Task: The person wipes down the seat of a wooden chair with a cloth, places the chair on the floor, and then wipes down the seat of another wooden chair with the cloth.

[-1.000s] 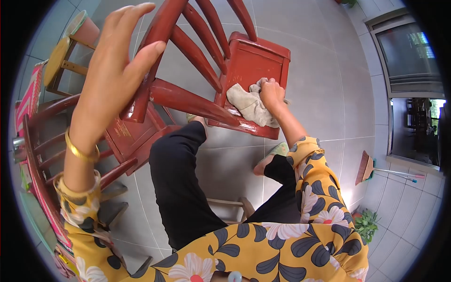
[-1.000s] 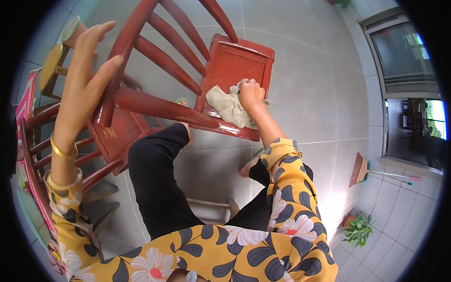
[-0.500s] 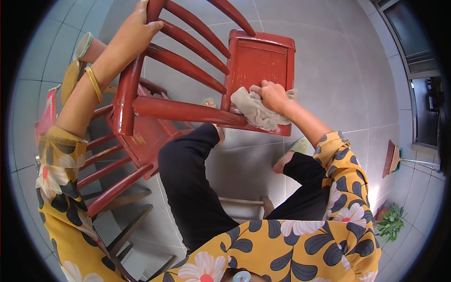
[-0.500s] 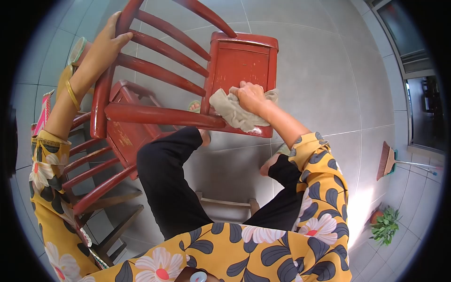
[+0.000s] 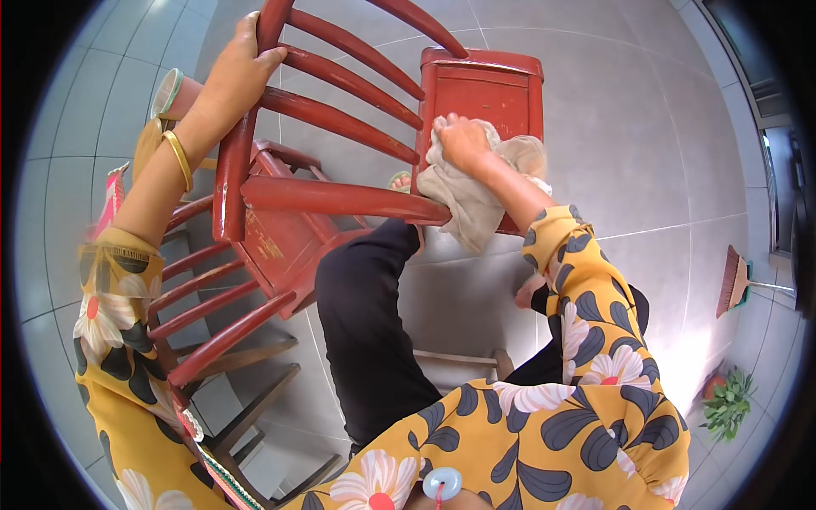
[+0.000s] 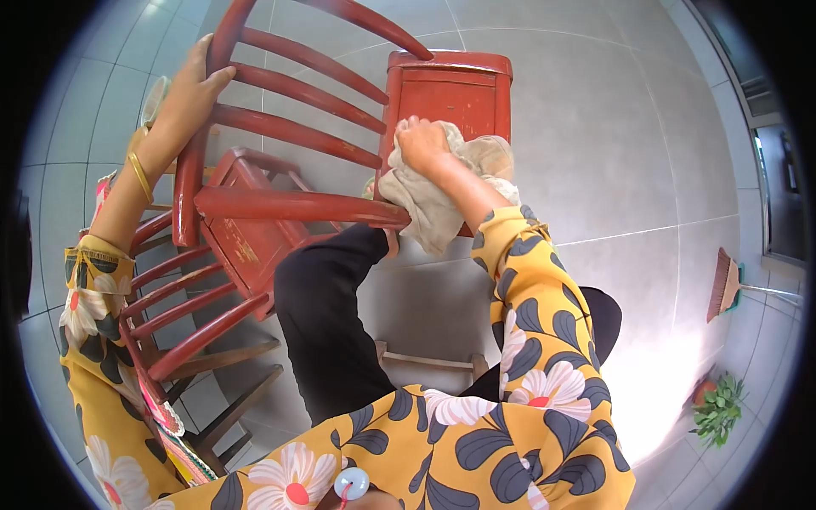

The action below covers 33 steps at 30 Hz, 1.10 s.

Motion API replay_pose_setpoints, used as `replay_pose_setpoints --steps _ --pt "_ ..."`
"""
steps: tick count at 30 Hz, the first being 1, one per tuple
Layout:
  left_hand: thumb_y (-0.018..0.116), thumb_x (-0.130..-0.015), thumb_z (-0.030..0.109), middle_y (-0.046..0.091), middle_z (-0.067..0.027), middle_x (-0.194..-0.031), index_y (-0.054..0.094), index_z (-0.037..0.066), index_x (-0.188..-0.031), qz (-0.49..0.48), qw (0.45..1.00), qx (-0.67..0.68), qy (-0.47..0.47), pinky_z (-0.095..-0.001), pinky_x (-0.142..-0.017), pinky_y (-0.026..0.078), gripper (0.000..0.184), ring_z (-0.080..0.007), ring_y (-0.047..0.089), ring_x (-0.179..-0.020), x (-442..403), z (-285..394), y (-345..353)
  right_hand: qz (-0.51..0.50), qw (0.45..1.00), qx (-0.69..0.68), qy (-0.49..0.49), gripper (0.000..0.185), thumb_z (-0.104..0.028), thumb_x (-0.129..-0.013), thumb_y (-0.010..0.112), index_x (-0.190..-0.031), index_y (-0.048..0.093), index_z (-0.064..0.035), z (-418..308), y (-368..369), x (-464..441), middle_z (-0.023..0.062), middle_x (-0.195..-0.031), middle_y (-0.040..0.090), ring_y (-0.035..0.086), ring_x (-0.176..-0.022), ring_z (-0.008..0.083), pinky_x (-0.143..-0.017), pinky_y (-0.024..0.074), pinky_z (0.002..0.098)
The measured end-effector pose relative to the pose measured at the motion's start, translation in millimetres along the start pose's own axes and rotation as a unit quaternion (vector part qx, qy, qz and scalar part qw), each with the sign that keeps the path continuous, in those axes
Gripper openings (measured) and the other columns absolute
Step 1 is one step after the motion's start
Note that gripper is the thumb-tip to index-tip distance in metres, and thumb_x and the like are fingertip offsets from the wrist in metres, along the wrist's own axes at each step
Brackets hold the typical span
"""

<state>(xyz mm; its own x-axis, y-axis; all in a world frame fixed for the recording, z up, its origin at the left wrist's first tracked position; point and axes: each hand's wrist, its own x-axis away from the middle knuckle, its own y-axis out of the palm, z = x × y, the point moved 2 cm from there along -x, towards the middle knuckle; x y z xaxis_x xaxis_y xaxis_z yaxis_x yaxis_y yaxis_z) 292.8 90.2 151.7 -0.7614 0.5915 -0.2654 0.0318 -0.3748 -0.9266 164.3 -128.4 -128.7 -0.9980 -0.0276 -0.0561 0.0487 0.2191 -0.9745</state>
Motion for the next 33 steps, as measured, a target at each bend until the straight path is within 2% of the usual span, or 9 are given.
replay_pose_setpoints --steps 12,17,20,22,24,26,28,30,33 --pt "0.058 -0.088 0.022 0.060 -0.0318 -0.112 0.033 -0.007 -0.138 -0.012 0.999 -0.017 -0.030 -0.0432 -0.090 0.048 0.063 -0.0427 0.061 -0.102 -10 -5 12 -0.203 0.969 -0.096 -0.105 0.026 -0.010 -0.076 0.055 -0.094 0.074 -0.0117 -20 -28 27 0.0150 -0.101 0.069 0.066 -0.095 0.0329 -0.079 0.0518 0.0436" --pt "0.059 -0.088 0.027 0.053 -0.0299 -0.128 0.031 -0.004 -0.142 -0.042 0.997 0.036 -0.048 -0.0384 -0.103 0.038 0.068 -0.0391 0.052 -0.121 -15 -19 12 -0.326 0.935 0.072 -0.119 0.025 -0.022 -0.084 0.054 -0.097 0.072 -0.0126 24 -47 42 0.0117 -0.101 0.070 0.067 -0.097 0.0313 -0.081 0.0522 0.0442" --pt "0.060 -0.087 0.029 0.055 -0.0287 -0.125 0.034 -0.005 -0.141 -0.014 1.000 0.010 -0.023 -0.0379 -0.102 0.039 0.069 -0.0377 0.054 -0.118 -12 -15 10 -0.303 0.932 0.132 -0.150 0.024 -0.022 -0.086 0.053 -0.099 0.073 -0.0182 68 -54 42 0.0105 -0.101 0.070 0.067 -0.096 0.0282 -0.082 0.0483 0.0419" --pt "0.060 -0.083 0.012 0.057 -0.0326 -0.113 0.037 -0.008 -0.130 -0.025 0.998 0.058 -0.025 -0.0406 -0.096 0.042 0.056 -0.0420 0.057 -0.109 -5 7 -2 -0.196 0.971 0.094 -0.099 0.026 -0.018 -0.082 0.056 -0.102 0.073 -0.0242 74 -81 34 0.0083 -0.106 0.066 0.064 -0.100 0.0267 -0.080 0.0466 0.0415" --pt "0.060 -0.083 0.012 0.057 -0.0324 -0.112 0.037 -0.008 -0.131 -0.025 0.997 0.071 -0.026 -0.0403 -0.096 0.042 0.057 -0.0408 0.057 -0.110 -3 9 -5 -0.031 0.998 0.042 -0.031 0.026 -0.016 -0.079 0.060 -0.100 0.072 -0.0244 72 -94 18 0.0068 -0.102 0.064 0.062 -0.099 0.0265 -0.078 0.0459 0.0412" --pt "0.060 -0.083 0.013 0.058 -0.0322 -0.111 0.036 -0.008 -0.132 -0.026 0.996 0.082 -0.025 -0.0400 -0.097 0.042 0.058 -0.0397 0.057 -0.110 -2 13 -6 0.049 0.995 -0.019 -0.082 0.025 -0.014 -0.076 0.063 -0.097 0.072 -0.0249 46 -109 15 0.0065 -0.095 0.062 0.062 -0.094 0.0266 -0.078 0.0455 0.0406" --pt "0.061 -0.084 0.013 0.058 -0.0322 -0.112 0.037 -0.008 -0.132 -0.032 0.994 0.087 -0.050 -0.0398 -0.098 0.042 0.058 -0.0398 0.057 -0.111 -1 17 -6 0.006 0.991 -0.019 -0.135 0.023 -0.015 -0.073 0.066 -0.093 0.072 -0.0251 11 -92 28 0.0058 -0.095 0.060 0.059 -0.098 0.0251 -0.082 0.0442 0.0438" --pt "0.061 -0.084 0.013 0.058 -0.0323 -0.113 0.037 -0.008 -0.132 -0.029 0.995 0.087 -0.047 -0.0395 -0.098 0.041 0.058 -0.0397 0.057 -0.111 -2 16 -6 -0.109 0.984 -0.021 -0.141 0.033 -0.018 -0.073 0.068 -0.105 0.069 -0.0251 -16 -51 53 0.0061 -0.104 0.057 0.053 -0.109 0.0247 -0.088 0.0397 0.0484" --pt "0.061 -0.084 0.013 0.058 -0.0323 -0.114 0.036 -0.008 -0.133 -0.021 0.996 0.074 -0.052 -0.0391 -0.099 0.041 0.058 -0.0398 0.056 -0.112 3 25 -9 -0.024 0.985 0.015 -0.171 0.038 -0.020 -0.073 0.068 -0.111 0.067 -0.0259 -20 -26 75 0.0046 -0.106 0.056 0.052 -0.108 0.0231 -0.087 0.0378 0.0442"
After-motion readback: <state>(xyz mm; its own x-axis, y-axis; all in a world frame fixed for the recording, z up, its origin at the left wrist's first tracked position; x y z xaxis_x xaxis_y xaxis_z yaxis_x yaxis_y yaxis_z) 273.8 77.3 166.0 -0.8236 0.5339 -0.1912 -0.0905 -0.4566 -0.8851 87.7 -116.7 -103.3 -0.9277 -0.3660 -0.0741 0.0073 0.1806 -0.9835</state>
